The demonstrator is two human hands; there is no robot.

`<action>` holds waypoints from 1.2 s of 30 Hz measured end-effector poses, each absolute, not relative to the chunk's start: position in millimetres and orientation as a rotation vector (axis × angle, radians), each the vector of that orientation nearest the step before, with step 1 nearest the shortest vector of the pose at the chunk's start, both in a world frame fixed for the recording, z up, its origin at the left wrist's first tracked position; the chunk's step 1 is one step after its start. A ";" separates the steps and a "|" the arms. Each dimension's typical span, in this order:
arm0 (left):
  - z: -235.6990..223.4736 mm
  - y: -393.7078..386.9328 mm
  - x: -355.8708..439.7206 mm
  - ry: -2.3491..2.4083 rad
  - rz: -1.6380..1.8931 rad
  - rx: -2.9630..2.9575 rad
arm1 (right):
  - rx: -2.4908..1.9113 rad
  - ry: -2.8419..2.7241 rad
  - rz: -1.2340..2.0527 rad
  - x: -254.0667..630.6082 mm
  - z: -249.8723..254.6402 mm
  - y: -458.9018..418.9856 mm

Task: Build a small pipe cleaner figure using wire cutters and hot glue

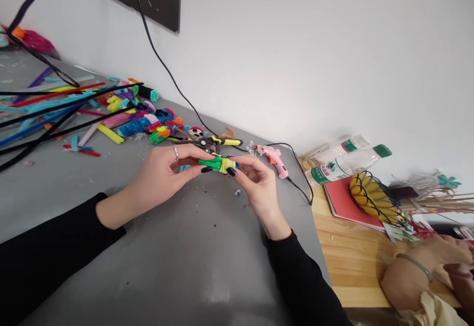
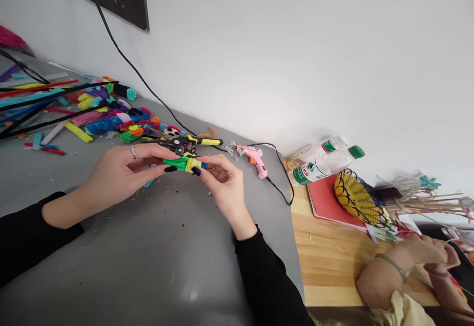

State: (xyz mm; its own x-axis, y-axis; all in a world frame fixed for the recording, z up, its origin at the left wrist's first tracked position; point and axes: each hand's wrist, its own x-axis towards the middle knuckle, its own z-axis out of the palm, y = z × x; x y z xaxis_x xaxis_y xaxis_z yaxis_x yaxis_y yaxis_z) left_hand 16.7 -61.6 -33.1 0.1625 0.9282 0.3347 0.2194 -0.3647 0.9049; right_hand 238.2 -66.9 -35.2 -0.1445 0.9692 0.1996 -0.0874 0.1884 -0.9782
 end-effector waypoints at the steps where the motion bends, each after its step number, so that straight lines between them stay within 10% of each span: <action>1: -33.1 -61.6 16.5 1.104 1.243 1.729 | -0.928 -1.349 1.209 238.4 -35.4 -66.7; 36: -34.5 -63.0 16.5 1.129 1.199 1.791 | -0.995 -1.483 1.184 237.5 -32.8 -69.8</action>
